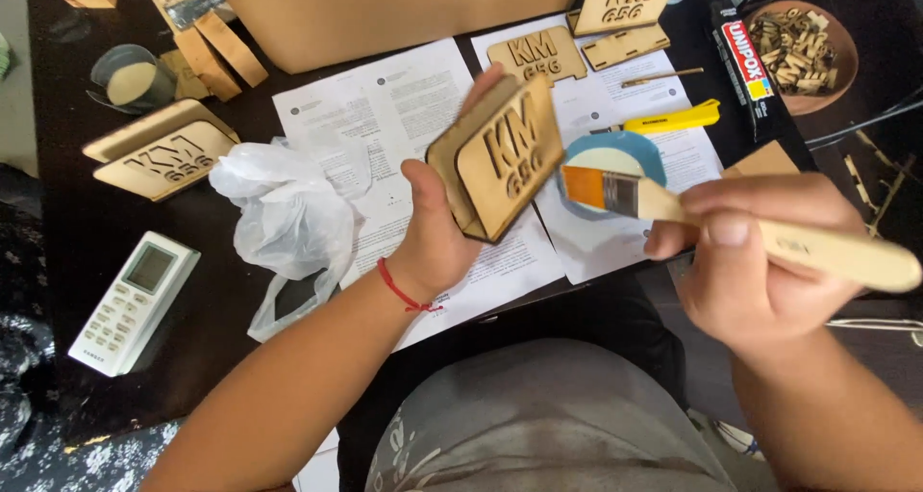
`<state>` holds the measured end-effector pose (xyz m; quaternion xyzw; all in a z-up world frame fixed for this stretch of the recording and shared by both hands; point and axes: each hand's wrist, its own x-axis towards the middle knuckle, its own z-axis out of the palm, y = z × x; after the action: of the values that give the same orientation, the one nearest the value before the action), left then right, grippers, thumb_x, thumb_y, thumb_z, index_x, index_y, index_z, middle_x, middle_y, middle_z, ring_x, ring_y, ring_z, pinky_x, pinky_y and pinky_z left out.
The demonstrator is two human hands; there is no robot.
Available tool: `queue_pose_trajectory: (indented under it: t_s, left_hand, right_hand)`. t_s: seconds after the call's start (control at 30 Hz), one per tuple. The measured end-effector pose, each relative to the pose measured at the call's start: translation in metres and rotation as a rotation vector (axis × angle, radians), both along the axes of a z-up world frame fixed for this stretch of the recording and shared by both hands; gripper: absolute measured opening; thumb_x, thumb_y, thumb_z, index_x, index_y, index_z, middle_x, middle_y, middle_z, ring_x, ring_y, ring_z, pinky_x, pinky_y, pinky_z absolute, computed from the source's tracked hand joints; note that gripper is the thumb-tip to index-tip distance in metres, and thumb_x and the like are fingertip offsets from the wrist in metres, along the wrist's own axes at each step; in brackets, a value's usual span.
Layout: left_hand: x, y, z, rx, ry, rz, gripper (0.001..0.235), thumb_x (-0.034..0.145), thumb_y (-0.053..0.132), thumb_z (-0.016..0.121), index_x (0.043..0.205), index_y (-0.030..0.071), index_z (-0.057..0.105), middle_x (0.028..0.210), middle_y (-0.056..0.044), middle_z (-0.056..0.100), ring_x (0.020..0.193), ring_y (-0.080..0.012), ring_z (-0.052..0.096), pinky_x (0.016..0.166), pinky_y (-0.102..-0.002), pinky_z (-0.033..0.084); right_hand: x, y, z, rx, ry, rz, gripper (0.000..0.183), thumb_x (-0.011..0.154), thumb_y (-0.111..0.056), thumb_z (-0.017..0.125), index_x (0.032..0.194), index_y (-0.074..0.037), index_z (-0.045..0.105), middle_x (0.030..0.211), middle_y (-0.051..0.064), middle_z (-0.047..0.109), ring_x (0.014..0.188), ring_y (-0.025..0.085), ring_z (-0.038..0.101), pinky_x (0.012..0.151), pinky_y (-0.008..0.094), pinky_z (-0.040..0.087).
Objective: The person applies a white liquid to small rectangular wooden pieces engraved with 'KM 656' using a paintbrush. The person repeatedly dips the brush into a small bowl and coats the surface of each piece, then places finished pieces into a cardboard box.
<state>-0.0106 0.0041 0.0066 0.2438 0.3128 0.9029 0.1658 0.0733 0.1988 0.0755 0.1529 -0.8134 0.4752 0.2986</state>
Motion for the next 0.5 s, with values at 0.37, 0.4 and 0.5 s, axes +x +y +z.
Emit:
queue_pose_trajectory:
  t_s: [0.37, 0.4, 0.5]
  left_hand:
    - [0.006, -0.005, 0.000, -0.362, 0.286, 0.337, 0.088, 0.101, 0.076, 0.037, 0.162, 0.018, 0.013, 0.171, -0.008, 0.018, 0.163, -0.0249, 0.023, 0.140, -0.046, 0.025]
    - [0.006, -0.006, -0.001, -0.383, 0.304, 0.356, 0.088, 0.101, 0.077, 0.034, 0.162, 0.017, 0.014, 0.172, -0.006, 0.018, 0.164, -0.0229, 0.021, 0.142, -0.045, 0.022]
    - [0.007, -0.005, 0.004, -0.215, 0.205, 0.220, 0.091, 0.098, 0.070, 0.047, 0.162, 0.017, 0.009, 0.170, -0.013, 0.027, 0.160, -0.0283, 0.034, 0.137, -0.049, 0.036]
  right_hand:
    - [-0.021, 0.003, 0.007, 0.198, 0.139, 0.593, 0.016, 0.093, -0.008, 0.053, 0.095, 0.005, 0.062, 0.080, 0.012, 0.071, 0.066, 0.025, 0.075, 0.060, 0.030, 0.065]
    - [-0.023, 0.004, 0.006, 0.225, 0.106, 0.592, 0.013, 0.093, -0.006, 0.054, 0.095, 0.004, 0.062, 0.078, 0.010, 0.070, 0.066, 0.023, 0.074, 0.062, 0.031, 0.065]
    - [-0.024, 0.011, 0.011, 0.228, 0.042, 0.612, 0.015, 0.094, -0.010, 0.052, 0.097, 0.003, 0.060, 0.077, 0.012, 0.070, 0.062, 0.020, 0.074, 0.057, 0.026, 0.066]
